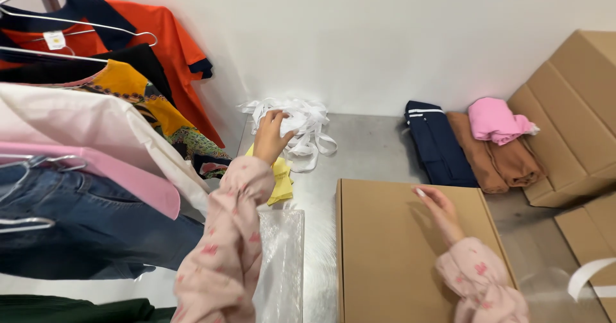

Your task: The person places a folded brown garment into a clear plastic bag and smooths it out. They then retrieve a cardboard box, remove a white ribbon and a yellow tag, and open it. The person removes a checkered garment from a plastic bag inside the box, places the bag into the box, and closes the box.

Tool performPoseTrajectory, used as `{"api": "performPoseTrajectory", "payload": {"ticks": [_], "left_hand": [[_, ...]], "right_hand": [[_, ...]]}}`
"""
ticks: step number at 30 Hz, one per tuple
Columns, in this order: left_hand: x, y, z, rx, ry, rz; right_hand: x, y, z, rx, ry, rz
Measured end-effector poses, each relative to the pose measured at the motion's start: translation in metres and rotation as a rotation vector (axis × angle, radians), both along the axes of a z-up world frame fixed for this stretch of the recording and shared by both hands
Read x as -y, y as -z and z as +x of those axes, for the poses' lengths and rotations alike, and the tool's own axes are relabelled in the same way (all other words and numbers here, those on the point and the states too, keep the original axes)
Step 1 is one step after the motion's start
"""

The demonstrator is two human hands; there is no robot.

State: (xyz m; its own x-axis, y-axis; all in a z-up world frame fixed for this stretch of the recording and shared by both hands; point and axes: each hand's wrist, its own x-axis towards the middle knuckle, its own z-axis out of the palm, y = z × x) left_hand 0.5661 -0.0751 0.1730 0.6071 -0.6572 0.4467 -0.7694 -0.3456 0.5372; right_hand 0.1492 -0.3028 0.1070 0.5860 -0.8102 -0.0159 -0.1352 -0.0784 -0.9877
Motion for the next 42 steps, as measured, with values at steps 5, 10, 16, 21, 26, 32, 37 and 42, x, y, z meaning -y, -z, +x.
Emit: {"api": "performPoseTrajectory", "payload": {"ticks": [5,10,16,21,26,32,37,42], "left_hand": [[-0.054,-0.016,-0.068,-0.041,0.033,-0.153],[-0.093,-0.025,-0.154,-0.128,0.045,-0.256],[-0.115,0.028,-0.234,-0.314,0.010,-0.309],[-0.138,0.067,-0.305,-0.688,-0.130,-0.284],[-0.152,0.143,-0.351,-1.091,-0.161,-0.170],[-0.166,0.114,-0.422,-1.531,-0.140,-0.202],[-0.164,0.124,-0.450,-1.786,-0.138,-0.698],[-0.122,0.159,-0.448,-1.653,-0.313,-1.073]], "right_hand": [[0.018,0.017,-0.096,-0.245,0.040,-0.286],[0.006,0.036,-0.183,-0.611,0.262,-0.575],[0.013,0.097,-0.272,-0.660,0.457,-0.294],[-0.085,0.012,-0.287,-0.306,0.421,0.422],[-0.087,0.040,-0.329,-0.130,0.280,0.725],[-0.085,0.066,-0.335,0.102,0.195,0.988],[-0.095,0.082,-0.320,0.267,0.185,1.137],[-0.093,0.084,-0.308,0.299,0.223,1.265]]}}
